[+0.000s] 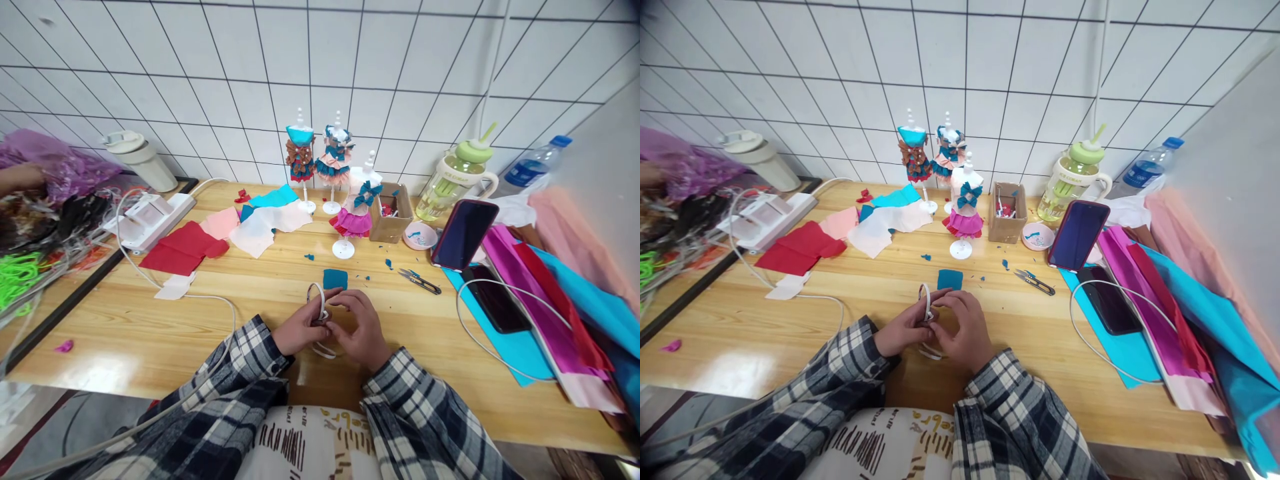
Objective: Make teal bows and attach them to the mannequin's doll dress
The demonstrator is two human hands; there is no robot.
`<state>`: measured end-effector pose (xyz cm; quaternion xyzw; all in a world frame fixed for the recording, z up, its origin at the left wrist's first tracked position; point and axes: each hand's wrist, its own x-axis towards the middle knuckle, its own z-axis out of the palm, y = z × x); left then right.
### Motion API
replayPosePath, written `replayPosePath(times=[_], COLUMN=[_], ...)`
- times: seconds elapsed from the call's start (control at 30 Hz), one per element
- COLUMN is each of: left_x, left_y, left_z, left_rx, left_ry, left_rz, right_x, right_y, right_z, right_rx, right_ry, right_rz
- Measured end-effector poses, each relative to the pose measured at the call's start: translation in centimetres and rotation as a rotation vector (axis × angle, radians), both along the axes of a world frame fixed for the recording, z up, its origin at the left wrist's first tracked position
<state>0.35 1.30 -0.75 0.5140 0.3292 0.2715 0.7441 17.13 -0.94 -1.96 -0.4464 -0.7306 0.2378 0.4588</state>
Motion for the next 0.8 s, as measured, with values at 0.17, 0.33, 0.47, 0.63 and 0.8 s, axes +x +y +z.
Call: replayPosePath(times=[0.17,0.33,0.47,0.63,0.8], left_x=[-0.08,-0.04,0.07,0.06,0.23], left_y=[0.11,0.03,0.06,0.02,-0.04], left_z=[-0.08,-0.13,-0.29,-0.79,-0.84], left_rx=[-0.001,0.038,0.137,0.511,0.856], left_ry=[0.003,0.031,0.017,0.291,0.573], left_rz=[-0.023,-0.063,-0.075,-0.028,0.050], right_x=[0.04,0.38,0.29,-0.13,-0.31], right_y=[0.03,-0.17,-0.36,-0.47,-0.30], right_z=[-0.54,-0.49,-0.29,0.01,-0.59], right_rx=[0.161,0.200,0.212,0.104,0.002], right_ry=[-0.161,-0.232,-0.252,-0.204,-0.055], right_rz=[-0.072,-0.095,-0.107,-0.090,-0.169])
